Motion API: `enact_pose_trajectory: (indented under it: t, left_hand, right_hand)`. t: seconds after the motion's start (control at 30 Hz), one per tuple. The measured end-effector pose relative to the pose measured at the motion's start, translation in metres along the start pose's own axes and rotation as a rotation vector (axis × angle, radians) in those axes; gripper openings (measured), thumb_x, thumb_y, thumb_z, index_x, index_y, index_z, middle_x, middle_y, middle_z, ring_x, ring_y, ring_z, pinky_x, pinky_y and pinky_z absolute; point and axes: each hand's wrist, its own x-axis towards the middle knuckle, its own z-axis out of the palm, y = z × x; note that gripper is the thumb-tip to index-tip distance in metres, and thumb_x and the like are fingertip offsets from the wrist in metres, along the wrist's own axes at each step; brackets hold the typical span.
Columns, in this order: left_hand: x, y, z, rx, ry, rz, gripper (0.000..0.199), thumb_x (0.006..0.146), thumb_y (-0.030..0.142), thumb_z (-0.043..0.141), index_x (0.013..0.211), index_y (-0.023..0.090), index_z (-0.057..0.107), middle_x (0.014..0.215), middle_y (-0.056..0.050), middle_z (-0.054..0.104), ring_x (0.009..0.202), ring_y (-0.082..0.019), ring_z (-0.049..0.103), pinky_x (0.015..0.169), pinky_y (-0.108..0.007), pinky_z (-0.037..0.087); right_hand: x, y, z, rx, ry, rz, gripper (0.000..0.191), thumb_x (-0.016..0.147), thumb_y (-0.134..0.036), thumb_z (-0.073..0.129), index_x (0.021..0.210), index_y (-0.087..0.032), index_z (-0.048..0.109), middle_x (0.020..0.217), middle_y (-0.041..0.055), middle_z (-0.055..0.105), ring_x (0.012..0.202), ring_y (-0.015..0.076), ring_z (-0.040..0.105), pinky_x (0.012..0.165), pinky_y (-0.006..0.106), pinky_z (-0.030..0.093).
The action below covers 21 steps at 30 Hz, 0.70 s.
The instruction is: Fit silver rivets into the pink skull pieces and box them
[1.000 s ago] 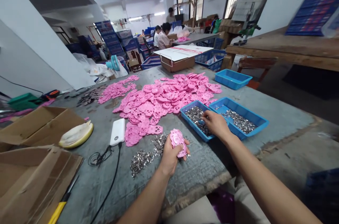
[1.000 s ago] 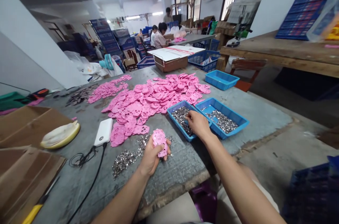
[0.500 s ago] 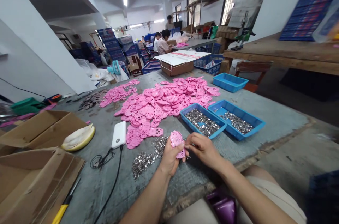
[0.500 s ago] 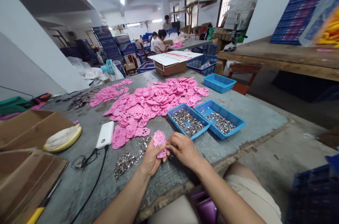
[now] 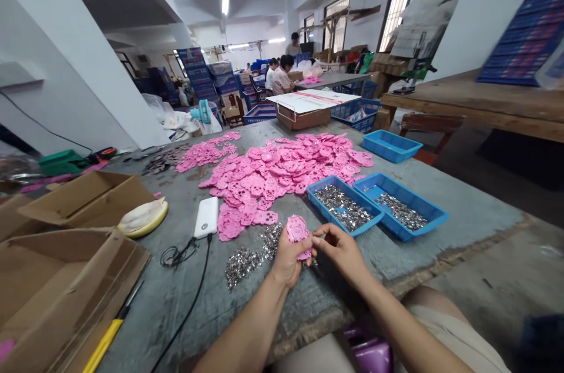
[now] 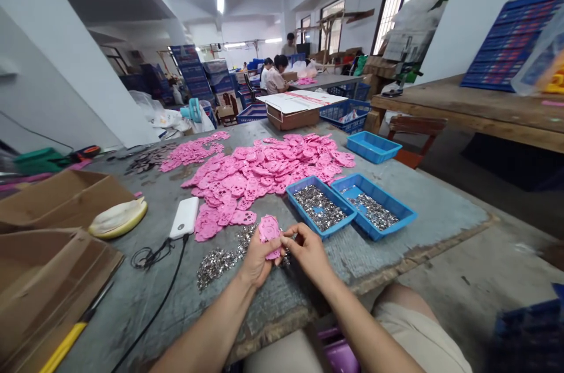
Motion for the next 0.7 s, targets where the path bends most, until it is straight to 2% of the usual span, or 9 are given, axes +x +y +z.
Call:
enact_pose_trajectory:
  t: [0.1,0.3,0.4,0.5,0.6,0.7]
  left_hand:
    - [0.000,0.000,0.001,0.032,0.009,0.043,0.064,0.048,0.032,0.087,0.095,0.020,0.045,0.071,0.003,0.059,0.045,-0.009,0.055,0.032,-0.015,0.033]
    - [0.000,-0.003,0.000,0.097,0.001,0.070,0.063,0.050,0.030,0.087,0.097,0.020,0.046,0.072,0.004,0.060,0.045,-0.008,0.054,0.033,-0.016,0.033]
    - [0.001,-0.003,-0.001,0.028,-0.035,0.068,0.065,0.055,0.041,0.084,0.105,0.020,0.048,0.078,0.000,0.063,0.054,-0.012,0.058,0.038,-0.019,0.039]
    - [0.001,0.000,-0.002,-0.122,-0.078,0.011,0.060,0.072,0.049,0.068,0.121,0.020,0.049,0.093,-0.006,0.066,0.077,-0.019,0.065,0.057,-0.028,0.051]
    - [0.000,0.004,-0.001,-0.196,-0.086,-0.020,0.052,0.083,0.034,0.056,0.132,0.022,0.045,0.107,-0.007,0.066,0.096,-0.021,0.064,0.081,-0.035,0.051]
    - [-0.002,0.006,0.001,-0.228,-0.096,0.005,0.052,0.086,0.020,0.048,0.137,0.023,0.042,0.113,-0.007,0.065,0.102,-0.019,0.063,0.095,-0.036,0.046]
  right_hand:
    - [0.002,-0.005,0.002,0.129,-0.068,0.129,0.041,0.068,-0.059,0.068,0.068,-0.022,0.053,0.055,-0.0001,0.061,0.054,0.0165,0.055,0.058,0.031,0.044]
    - [0.007,-0.016,-0.004,0.171,-0.109,0.190,0.045,0.057,-0.059,0.075,0.057,-0.020,0.054,0.055,0.0003,0.059,0.057,0.0159,0.053,0.061,0.031,0.043]
    - [0.007,-0.017,-0.008,0.166,-0.061,0.211,0.040,0.057,-0.055,0.076,0.055,-0.020,0.056,0.059,0.0007,0.057,0.061,0.0168,0.053,0.065,0.033,0.044]
    - [0.004,-0.014,-0.006,0.203,0.105,0.190,0.034,0.056,-0.049,0.076,0.054,-0.020,0.059,0.080,0.0053,0.061,0.083,0.0223,0.057,0.080,0.038,0.045]
    - [0.000,-0.010,0.002,0.249,0.199,0.175,0.027,0.057,-0.043,0.076,0.052,-0.021,0.062,0.096,0.0085,0.060,0.111,0.0276,0.051,0.095,0.042,0.039]
    - [-0.002,-0.007,0.011,0.307,0.243,0.182,0.025,0.057,-0.042,0.076,0.053,-0.021,0.062,0.100,0.0085,0.059,0.115,0.0283,0.048,0.099,0.044,0.036]
